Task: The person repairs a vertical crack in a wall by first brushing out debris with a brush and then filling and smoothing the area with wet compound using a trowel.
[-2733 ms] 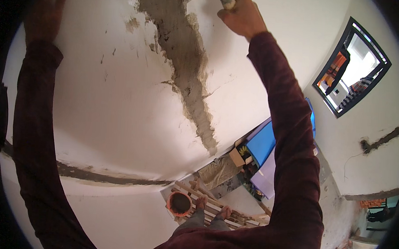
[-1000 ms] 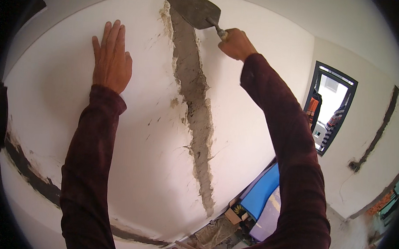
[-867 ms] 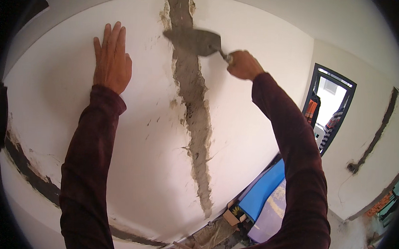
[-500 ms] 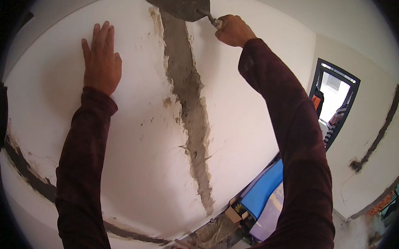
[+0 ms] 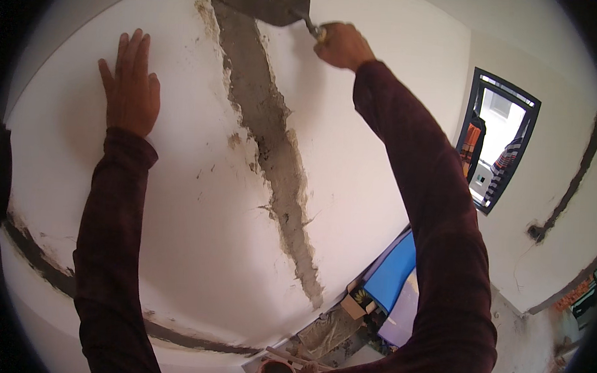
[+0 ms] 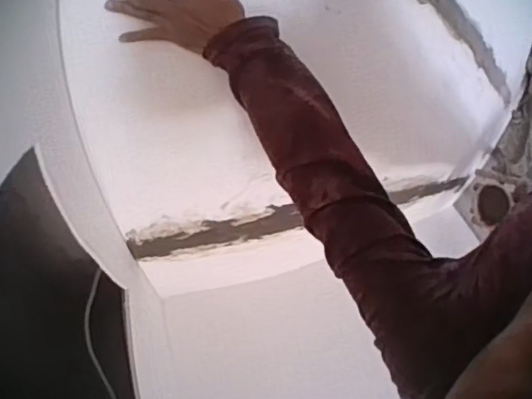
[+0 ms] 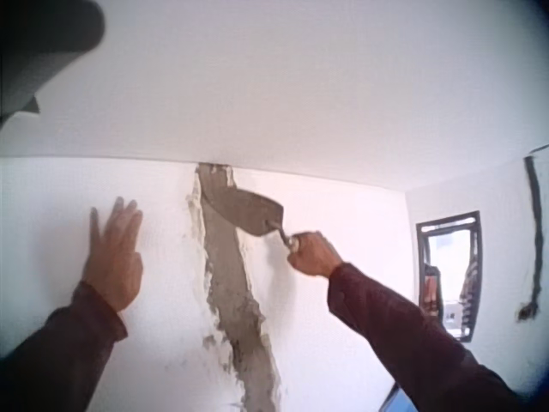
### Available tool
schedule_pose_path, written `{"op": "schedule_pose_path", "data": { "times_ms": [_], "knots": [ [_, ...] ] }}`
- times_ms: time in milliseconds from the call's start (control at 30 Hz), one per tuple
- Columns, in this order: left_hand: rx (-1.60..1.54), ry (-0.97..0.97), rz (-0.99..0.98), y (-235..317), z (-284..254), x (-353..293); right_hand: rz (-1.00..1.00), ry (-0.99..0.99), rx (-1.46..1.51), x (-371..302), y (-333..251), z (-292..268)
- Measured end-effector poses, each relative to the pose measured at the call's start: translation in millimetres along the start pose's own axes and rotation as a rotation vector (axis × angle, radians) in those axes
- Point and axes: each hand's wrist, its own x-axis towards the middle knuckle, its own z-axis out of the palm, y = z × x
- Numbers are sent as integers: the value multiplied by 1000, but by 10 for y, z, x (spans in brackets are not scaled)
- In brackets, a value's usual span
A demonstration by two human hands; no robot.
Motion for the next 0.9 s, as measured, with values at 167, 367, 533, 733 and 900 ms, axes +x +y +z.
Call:
{"op": "schedule_pose_path", "data": {
  "times_ms": [167,367,533,733,900],
  "knots": [
    [57,24,41,-32,-17,11,40,-145,-17,-309,-35,99],
    [37,-4,23,-54,35,-23,20,-361,-86,-1270,34,490],
    [52,23,43,-53,57,-12,24,-135,-9,-1022,-19,439],
    [28,117,84,-66,94,-30,37,-100,-28,-376,-454,46],
    [-39,-80,-2,92,-155,-25,67,-211,17,-1007,-273,433]
  ]
}}
